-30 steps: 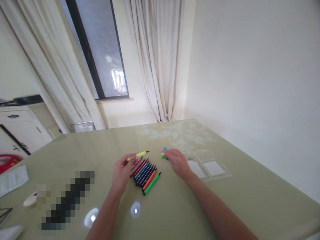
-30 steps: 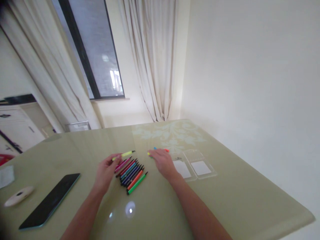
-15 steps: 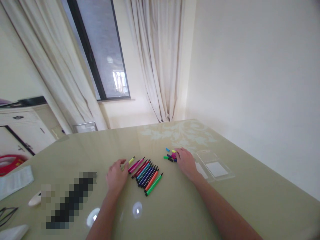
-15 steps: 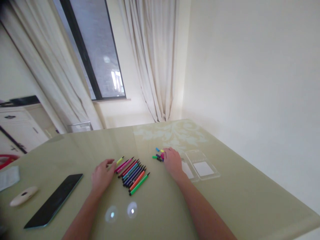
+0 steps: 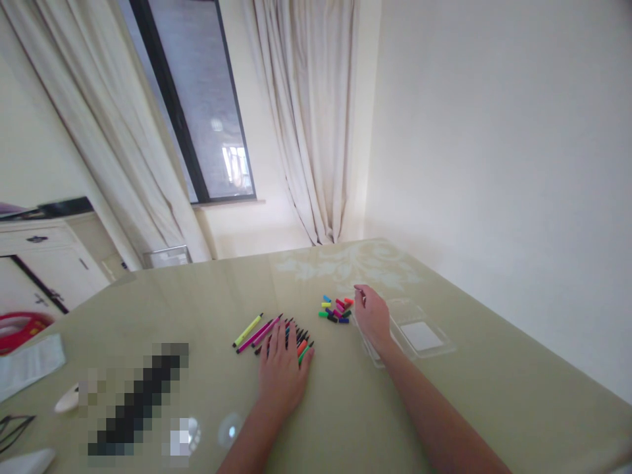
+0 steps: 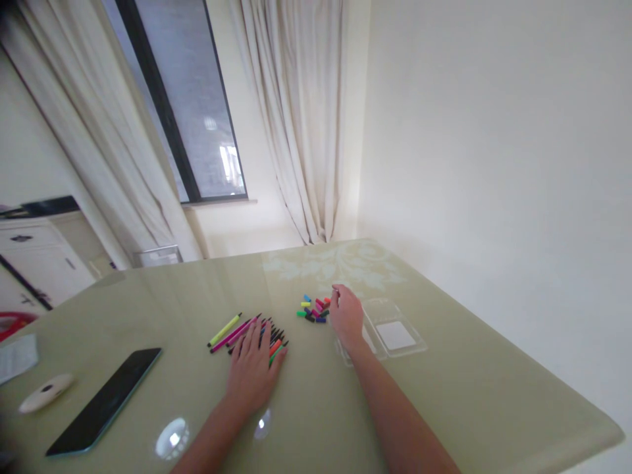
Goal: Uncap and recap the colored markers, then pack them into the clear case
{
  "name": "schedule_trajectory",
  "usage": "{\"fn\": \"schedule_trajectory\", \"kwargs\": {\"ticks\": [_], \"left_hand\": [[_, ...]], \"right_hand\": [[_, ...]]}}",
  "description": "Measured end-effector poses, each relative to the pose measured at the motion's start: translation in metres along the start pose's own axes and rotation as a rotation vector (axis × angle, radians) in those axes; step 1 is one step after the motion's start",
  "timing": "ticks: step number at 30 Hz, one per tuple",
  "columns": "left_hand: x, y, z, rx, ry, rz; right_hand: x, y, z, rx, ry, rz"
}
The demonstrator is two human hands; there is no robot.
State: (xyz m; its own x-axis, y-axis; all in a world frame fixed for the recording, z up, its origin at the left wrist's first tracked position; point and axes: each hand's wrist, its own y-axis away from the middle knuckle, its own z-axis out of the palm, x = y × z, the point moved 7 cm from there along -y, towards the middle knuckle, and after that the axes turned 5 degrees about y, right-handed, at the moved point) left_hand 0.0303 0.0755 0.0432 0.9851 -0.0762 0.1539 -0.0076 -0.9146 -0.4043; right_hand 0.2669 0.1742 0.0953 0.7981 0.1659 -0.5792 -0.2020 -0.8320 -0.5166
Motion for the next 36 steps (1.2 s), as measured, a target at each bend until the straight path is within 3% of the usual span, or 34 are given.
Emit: {"fn": "schedule_trajectory", "kwargs": {"ticks": [7,16,23,28,36], "left_hand": [[-0.034,-0.017,0.012,-0.034,-0.042,0.023],[-0.068,-0.026,0.012,-0.086,-0.016,0.105],[-0.06,-0.018,-0.015,0.069,0.133,0.143],[-0.057,-0.014,-0.031,0.024,0.233,0.097],[-0.055,-0.016,-0.031,-0.016,0.244,-0.013]], "right_hand": [[0.007,0.001,0.009,-0.17,0.307,-0.024],[0.008,0.006,0.017,-0.248,0.399,-0.055],[0.014,0.004,0.015,-0.222,0.439,-0.076],[0.009,0.0,0.014,-0.238,0.425,-0.094],[-0.004,-0.014,0.029,-0.343,0.544,-0.113]]}}
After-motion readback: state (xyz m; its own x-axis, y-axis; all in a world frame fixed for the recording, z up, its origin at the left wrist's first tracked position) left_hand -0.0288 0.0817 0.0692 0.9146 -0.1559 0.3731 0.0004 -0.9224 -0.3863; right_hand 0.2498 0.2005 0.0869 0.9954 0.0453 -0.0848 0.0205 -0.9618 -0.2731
